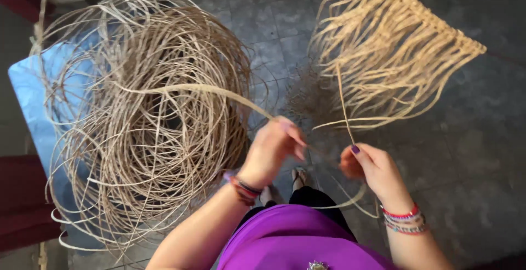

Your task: Tying and weaving natural fibers onto a circular frame to create a decorative fringe

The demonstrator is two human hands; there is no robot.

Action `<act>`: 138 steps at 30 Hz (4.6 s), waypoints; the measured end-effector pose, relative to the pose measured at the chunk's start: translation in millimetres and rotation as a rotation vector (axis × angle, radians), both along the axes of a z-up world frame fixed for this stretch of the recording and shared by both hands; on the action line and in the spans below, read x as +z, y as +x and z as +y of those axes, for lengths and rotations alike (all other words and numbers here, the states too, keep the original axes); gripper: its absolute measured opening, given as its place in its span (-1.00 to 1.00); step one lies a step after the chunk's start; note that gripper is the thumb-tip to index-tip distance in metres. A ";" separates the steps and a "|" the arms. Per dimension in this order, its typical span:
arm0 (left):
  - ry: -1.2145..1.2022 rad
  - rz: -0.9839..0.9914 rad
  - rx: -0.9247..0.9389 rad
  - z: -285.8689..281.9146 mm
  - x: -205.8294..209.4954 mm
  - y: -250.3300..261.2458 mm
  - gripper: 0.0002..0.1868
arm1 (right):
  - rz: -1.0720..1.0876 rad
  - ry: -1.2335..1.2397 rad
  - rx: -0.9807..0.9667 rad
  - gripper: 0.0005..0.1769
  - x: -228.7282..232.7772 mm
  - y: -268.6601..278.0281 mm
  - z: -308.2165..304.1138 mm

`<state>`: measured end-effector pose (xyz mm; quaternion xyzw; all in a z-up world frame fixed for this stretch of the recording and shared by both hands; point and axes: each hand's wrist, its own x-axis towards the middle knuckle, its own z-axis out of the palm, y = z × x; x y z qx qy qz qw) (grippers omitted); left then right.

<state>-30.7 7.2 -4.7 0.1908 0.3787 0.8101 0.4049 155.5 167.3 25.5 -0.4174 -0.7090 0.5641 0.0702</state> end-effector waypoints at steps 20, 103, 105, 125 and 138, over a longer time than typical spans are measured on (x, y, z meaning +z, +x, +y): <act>-0.152 -0.063 -0.266 145.6 36.8 126.1 -0.58 | 0.002 -0.042 -0.065 -0.59 25.3 159.8 54.9; -0.349 1.529 -0.646 257.4 94.8 98.5 -0.14 | -0.056 0.706 0.332 -0.91 85.3 91.8 202.2; -0.307 1.930 -0.331 256.1 51.7 93.3 -0.98 | -0.037 0.632 0.277 -0.91 102.1 90.4 206.5; -0.272 1.885 -0.368 253.3 63.7 33.2 -0.79 | -0.012 0.529 0.277 -0.86 96.5 108.1 233.7; -0.716 1.533 -0.362 244.8 70.9 -47.6 -0.81 | -0.227 0.426 0.342 -0.78 76.3 155.7 298.5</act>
